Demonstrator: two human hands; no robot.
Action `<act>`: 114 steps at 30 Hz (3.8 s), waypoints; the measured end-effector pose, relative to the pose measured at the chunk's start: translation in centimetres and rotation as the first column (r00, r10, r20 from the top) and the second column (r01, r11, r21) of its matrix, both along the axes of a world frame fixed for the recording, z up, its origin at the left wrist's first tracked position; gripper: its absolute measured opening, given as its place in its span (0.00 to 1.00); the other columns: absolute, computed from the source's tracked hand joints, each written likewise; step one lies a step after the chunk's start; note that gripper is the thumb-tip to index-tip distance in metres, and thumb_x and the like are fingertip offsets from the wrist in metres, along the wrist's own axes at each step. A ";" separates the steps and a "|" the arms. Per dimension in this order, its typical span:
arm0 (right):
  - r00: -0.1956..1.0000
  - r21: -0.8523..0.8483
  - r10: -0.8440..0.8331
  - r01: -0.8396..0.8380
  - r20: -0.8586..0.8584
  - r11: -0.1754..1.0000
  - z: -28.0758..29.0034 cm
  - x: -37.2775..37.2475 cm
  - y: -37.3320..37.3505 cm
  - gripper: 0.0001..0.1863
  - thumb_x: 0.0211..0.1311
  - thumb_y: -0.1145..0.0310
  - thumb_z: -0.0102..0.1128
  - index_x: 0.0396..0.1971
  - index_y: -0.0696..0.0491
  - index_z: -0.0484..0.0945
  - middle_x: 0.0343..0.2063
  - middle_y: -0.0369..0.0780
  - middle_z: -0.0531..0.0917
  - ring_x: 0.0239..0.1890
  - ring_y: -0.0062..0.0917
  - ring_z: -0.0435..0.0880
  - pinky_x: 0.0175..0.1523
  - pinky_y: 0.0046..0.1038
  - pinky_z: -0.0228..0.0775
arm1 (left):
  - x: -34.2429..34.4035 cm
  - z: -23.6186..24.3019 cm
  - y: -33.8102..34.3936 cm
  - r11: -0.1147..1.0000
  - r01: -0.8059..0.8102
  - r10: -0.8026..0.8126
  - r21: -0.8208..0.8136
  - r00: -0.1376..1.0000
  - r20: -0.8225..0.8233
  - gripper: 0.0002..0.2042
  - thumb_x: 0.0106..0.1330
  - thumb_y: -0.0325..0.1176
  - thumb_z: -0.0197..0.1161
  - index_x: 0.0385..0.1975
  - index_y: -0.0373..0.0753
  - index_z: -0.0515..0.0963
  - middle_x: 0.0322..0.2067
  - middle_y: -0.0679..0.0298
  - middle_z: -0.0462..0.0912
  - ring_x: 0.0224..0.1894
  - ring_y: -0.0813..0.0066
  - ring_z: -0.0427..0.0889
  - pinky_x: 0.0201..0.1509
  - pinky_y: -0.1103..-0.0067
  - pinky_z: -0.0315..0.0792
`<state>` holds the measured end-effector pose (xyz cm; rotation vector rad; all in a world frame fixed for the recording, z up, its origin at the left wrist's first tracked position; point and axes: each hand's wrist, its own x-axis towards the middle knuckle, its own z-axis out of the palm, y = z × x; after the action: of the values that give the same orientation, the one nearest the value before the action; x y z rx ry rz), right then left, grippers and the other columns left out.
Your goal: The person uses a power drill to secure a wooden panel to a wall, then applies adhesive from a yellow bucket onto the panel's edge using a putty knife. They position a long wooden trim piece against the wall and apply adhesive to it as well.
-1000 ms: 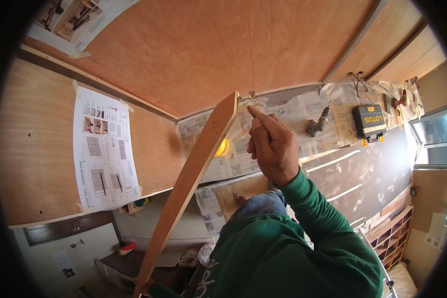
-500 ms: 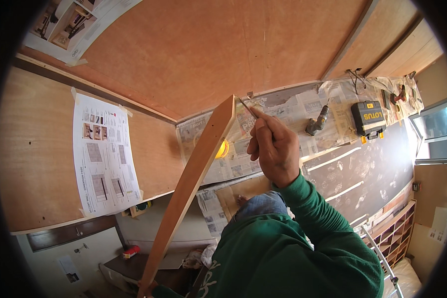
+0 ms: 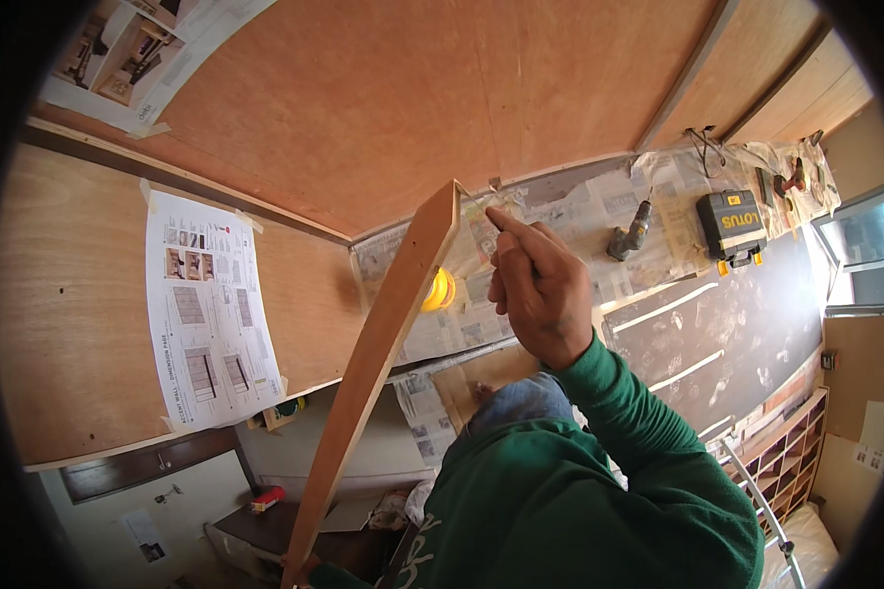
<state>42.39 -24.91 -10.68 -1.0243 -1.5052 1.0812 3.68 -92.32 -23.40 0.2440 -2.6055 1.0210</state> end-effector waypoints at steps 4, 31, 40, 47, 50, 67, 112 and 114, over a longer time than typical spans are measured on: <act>0.999 -0.013 0.033 -0.033 -0.009 0.999 -0.2 -0.1 0.0 0.17 0.74 0.72 0.49 0.55 0.62 0.79 0.25 0.36 0.76 0.19 0.14 0.77 0.25 0.20 0.67 | -0.4 -0.4 -0.4 1.000 0.005 -0.005 0.005 1.000 -0.005 0.21 0.64 0.55 0.58 0.46 0.46 0.76 0.39 0.63 0.81 0.38 0.62 0.83 0.41 0.65 0.76; 0.998 0.022 -0.067 0.067 0.006 0.998 0.2 -0.1 1.5 0.15 0.73 0.74 0.49 0.52 0.63 0.81 0.25 0.37 0.76 0.20 0.15 0.77 0.26 0.21 0.68 | -0.9 -0.9 0.2 0.998 0.057 -0.057 -0.009 0.998 -0.034 0.21 0.63 0.55 0.59 0.46 0.47 0.75 0.36 0.64 0.80 0.33 0.62 0.82 0.36 0.64 0.74; 0.995 0.033 -0.094 0.094 -0.014 0.995 0.4 -0.2 1.9 0.13 0.67 0.73 0.57 0.47 0.60 0.83 0.25 0.48 0.79 0.27 0.39 0.79 0.35 0.35 0.71 | -1.2 -1.6 -0.4 0.999 0.052 -0.052 -0.001 0.998 -0.044 0.21 0.62 0.55 0.60 0.46 0.47 0.75 0.35 0.65 0.80 0.32 0.62 0.82 0.34 0.64 0.74; 0.997 0.047 -0.071 0.069 0.042 0.996 0.4 -0.2 2.1 0.13 0.67 0.72 0.56 0.46 0.60 0.83 0.26 0.48 0.79 0.27 0.41 0.79 0.35 0.36 0.71 | -1.4 -1.4 -1.2 0.999 0.046 -0.047 -0.012 0.998 -0.047 0.21 0.61 0.56 0.60 0.46 0.48 0.75 0.34 0.65 0.80 0.31 0.62 0.82 0.33 0.64 0.73; 0.994 0.089 -0.071 0.064 0.087 0.994 0.5 0.2 1.9 0.13 0.66 0.73 0.57 0.46 0.60 0.83 0.26 0.49 0.79 0.27 0.41 0.80 0.35 0.36 0.71 | -1.5 -1.4 -1.3 0.999 0.048 -0.048 -0.008 0.998 -0.046 0.21 0.61 0.56 0.60 0.46 0.48 0.75 0.33 0.66 0.80 0.30 0.62 0.82 0.32 0.64 0.73; 0.988 -0.016 -0.157 0.157 -0.011 0.988 0.0 0.5 1.5 0.12 0.67 0.73 0.56 0.46 0.62 0.83 0.28 0.51 0.81 0.30 0.42 0.83 0.38 0.35 0.74 | -1.3 -1.9 -1.8 0.946 0.296 -0.310 -0.135 0.945 -0.102 0.22 0.60 0.56 0.60 0.46 0.48 0.75 0.36 0.66 0.80 0.32 0.63 0.82 0.33 0.64 0.73; 0.995 -0.028 -0.100 0.101 0.025 0.995 -0.3 -1.0 -0.5 0.14 0.69 0.73 0.56 0.50 0.60 0.82 0.27 0.46 0.78 0.27 0.34 0.79 0.36 0.32 0.71 | -0.8 -1.8 -1.2 0.988 0.095 -0.102 -0.121 0.993 -0.052 0.21 0.58 0.55 0.60 0.43 0.47 0.75 0.34 0.65 0.77 0.30 0.63 0.80 0.32 0.63 0.71; 0.996 -0.027 -0.086 0.087 0.018 0.996 -0.5 -1.2 -0.7 0.14 0.67 0.73 0.57 0.49 0.61 0.82 0.28 0.47 0.79 0.28 0.38 0.81 0.36 0.34 0.72 | -1.2 -1.8 -1.3 0.989 0.095 -0.103 -0.109 0.992 -0.069 0.21 0.58 0.55 0.60 0.43 0.47 0.75 0.34 0.65 0.77 0.30 0.63 0.80 0.32 0.63 0.71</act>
<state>41.22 -25.59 -11.16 -1.1102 -1.4495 1.0371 2.47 -93.64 -25.19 0.1224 -2.4622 1.0896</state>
